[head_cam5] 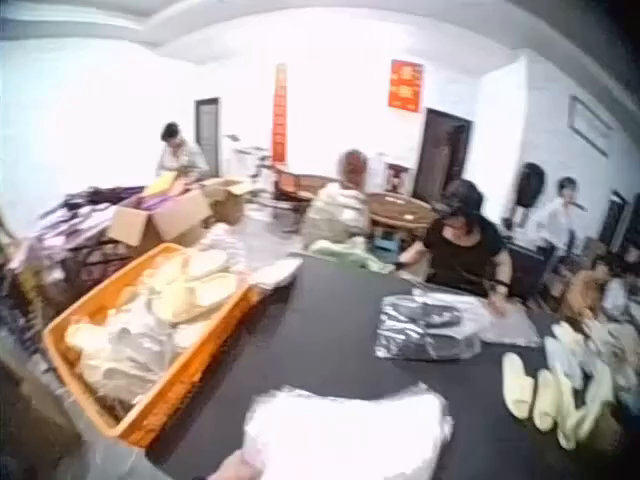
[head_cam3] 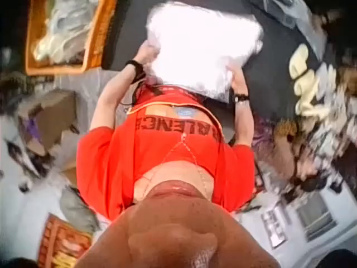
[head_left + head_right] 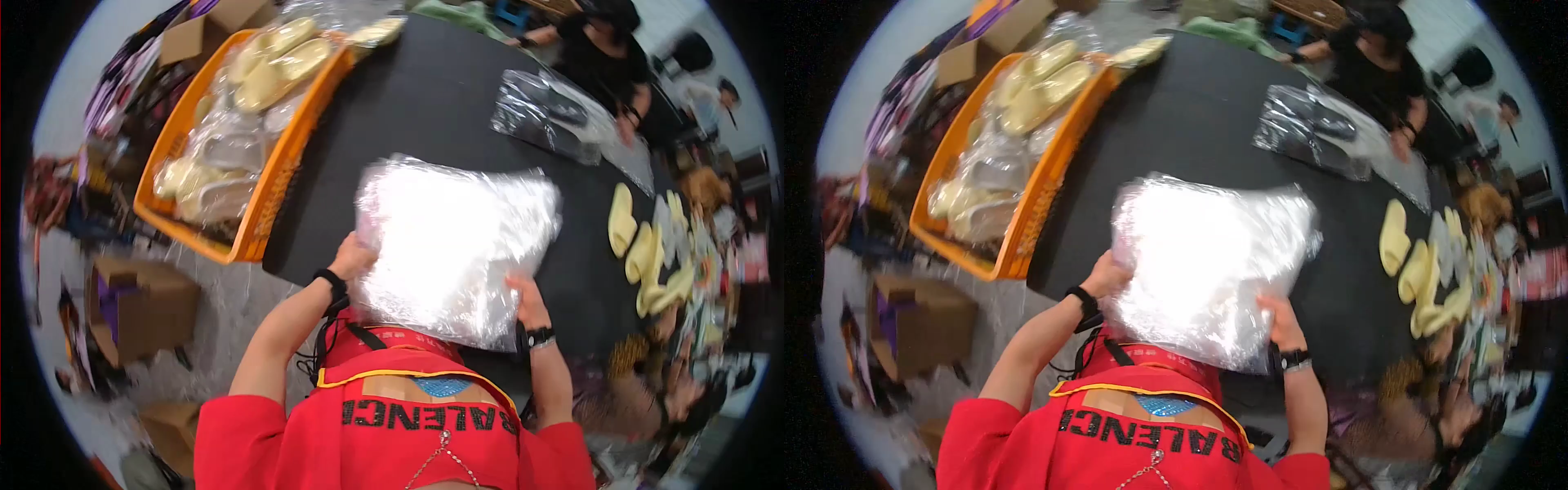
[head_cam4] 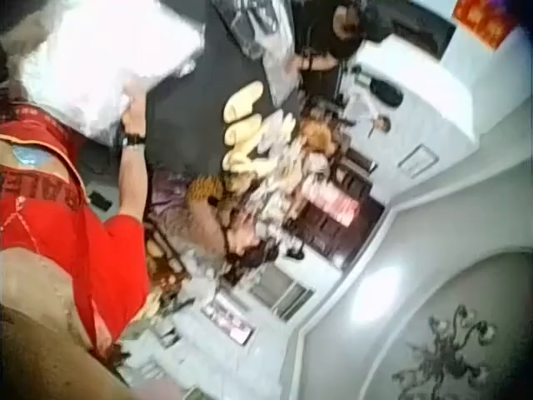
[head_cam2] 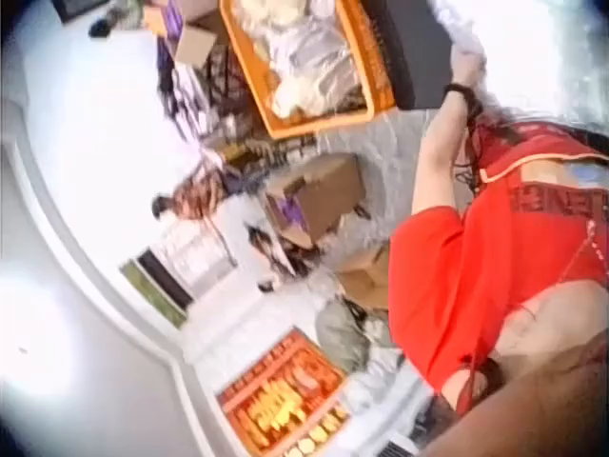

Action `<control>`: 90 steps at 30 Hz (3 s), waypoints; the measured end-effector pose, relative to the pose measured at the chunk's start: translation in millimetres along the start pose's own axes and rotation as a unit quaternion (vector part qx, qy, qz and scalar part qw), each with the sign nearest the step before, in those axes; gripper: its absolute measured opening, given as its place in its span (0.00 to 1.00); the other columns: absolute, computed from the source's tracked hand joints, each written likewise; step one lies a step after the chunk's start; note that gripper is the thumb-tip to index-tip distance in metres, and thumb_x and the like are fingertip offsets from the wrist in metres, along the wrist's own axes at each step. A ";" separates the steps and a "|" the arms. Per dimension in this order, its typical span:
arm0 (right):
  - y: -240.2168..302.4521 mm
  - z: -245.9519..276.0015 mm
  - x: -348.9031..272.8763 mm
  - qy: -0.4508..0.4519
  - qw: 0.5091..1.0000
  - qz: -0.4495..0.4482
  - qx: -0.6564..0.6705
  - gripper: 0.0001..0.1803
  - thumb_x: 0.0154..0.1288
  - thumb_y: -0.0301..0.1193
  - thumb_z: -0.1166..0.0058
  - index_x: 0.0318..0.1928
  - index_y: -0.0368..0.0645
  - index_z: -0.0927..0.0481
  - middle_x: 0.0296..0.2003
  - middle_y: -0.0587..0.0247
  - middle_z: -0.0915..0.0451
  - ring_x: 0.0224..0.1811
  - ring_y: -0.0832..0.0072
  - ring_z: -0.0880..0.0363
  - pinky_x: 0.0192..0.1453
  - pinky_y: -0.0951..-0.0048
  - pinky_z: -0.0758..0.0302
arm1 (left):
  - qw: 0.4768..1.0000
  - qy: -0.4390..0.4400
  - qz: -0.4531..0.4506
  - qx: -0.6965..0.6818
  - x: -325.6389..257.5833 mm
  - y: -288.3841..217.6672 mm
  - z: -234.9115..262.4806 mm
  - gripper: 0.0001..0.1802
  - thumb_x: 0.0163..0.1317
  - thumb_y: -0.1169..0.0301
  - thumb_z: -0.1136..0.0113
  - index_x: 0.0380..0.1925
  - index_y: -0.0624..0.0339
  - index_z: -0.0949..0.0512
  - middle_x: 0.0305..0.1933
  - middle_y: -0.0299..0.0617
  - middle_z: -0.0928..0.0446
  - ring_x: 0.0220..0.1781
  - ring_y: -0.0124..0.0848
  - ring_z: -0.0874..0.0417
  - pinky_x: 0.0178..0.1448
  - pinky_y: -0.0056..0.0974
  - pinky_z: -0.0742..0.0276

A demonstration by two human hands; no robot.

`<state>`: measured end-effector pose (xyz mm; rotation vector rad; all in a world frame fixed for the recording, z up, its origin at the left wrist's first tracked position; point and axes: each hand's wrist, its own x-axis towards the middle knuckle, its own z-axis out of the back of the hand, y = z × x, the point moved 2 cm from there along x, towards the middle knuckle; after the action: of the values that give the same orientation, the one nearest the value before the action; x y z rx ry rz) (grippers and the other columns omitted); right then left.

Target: The recorder packages various colors of shoes into plastic bags at a shared work table in a shoe manufacturing environment.

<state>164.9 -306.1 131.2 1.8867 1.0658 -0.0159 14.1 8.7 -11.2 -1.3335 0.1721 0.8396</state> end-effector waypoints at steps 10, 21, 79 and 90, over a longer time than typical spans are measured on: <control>40.1 -198.8 32.0 0.087 0.988 0.093 0.094 0.15 0.52 0.21 0.47 0.43 0.34 0.28 0.33 0.61 0.24 0.32 0.78 0.23 0.38 0.77 0.24 | 0.796 0.340 0.115 -0.488 -3.2 -43.9 80.6 0.23 0.63 0.63 0.54 0.56 0.61 0.38 0.54 0.45 0.31 0.52 0.35 0.27 0.56 0.38 0.30; -76.0 25.7 22.8 -0.173 0.954 0.064 -0.235 0.24 0.48 0.23 0.43 0.48 0.36 0.30 0.41 0.63 0.26 0.42 0.75 0.29 0.48 0.72 0.32 | 0.984 0.075 -0.095 -0.131 22.3 -49.3 120.7 0.48 0.40 0.83 0.42 0.63 0.59 0.55 0.37 0.41 0.32 0.34 0.30 0.28 0.39 0.33 0.28; -164.8 -66.9 46.1 -0.032 0.565 0.070 -0.821 0.49 0.42 0.65 0.50 0.64 0.61 0.47 0.67 0.56 0.57 0.68 0.50 0.64 0.51 0.22 0.63 | 0.837 0.127 -0.330 -0.419 2.9 -256.3 227.0 0.28 0.53 0.79 0.50 0.57 0.61 0.41 0.53 0.44 0.32 0.53 0.35 0.30 0.55 0.41 0.31; -74.4 -64.7 29.5 0.103 0.986 -0.041 -0.125 0.43 0.59 0.36 0.46 0.67 0.57 0.61 0.62 0.63 0.45 0.59 0.71 0.38 0.54 0.68 0.34 | 0.914 0.193 -0.162 -0.317 -83.9 -160.7 9.2 0.28 0.55 0.76 0.46 0.57 0.63 0.40 0.52 0.39 0.32 0.52 0.30 0.31 0.57 0.36 0.35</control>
<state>107.3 -225.9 102.0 1.6431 1.2240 0.2591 51.8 -19.3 164.1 -2.0715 -0.0249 0.3388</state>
